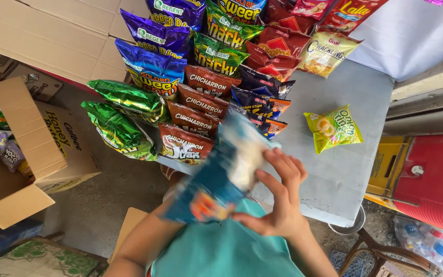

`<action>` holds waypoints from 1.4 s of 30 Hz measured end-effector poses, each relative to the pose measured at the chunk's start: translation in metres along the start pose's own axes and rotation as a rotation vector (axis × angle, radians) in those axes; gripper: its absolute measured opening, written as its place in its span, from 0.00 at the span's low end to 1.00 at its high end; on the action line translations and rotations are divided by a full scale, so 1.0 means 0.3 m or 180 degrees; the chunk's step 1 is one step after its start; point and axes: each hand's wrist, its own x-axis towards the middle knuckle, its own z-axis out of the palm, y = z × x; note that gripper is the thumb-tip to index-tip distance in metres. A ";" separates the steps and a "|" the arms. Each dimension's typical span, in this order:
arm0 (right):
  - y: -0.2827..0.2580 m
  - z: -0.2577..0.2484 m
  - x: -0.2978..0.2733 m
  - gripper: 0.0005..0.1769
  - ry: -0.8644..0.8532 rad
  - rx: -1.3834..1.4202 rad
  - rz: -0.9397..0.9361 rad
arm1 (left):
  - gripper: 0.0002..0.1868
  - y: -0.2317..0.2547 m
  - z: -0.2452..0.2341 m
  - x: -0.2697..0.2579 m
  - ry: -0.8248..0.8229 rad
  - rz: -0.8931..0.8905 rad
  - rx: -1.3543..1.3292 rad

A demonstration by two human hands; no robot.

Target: The person takes snack packets from cardboard boxes and from a glass display case and arranges them in rows on a table, building a display of assorted chip and snack bags. They pick packets one at a time, turn some over, and place them in grouped rows by type.

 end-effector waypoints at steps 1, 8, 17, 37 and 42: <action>-0.025 -0.033 -0.011 0.49 0.0003 -0.0005 0.0005 | 0.24 -0.025 -0.042 0.016 0.0274 -0.0044 0.0164; -0.098 -0.173 0.026 0.45 -0.1428 -0.1483 -0.0136 | 0.21 -0.115 -0.180 0.038 0.1737 0.0220 0.2877; 0.384 -0.110 -0.376 0.36 -0.0784 0.1436 0.1960 | 0.25 0.095 -0.053 -0.147 0.2200 -0.1134 0.5949; 0.364 0.382 -0.544 0.28 -0.0473 0.0890 0.2791 | 0.49 -0.010 -0.407 -0.323 0.2708 -0.2453 0.6751; 0.349 0.358 -0.516 0.40 -0.0764 0.0342 0.2338 | 0.49 -0.034 -0.465 -0.334 0.2730 -0.1987 0.6756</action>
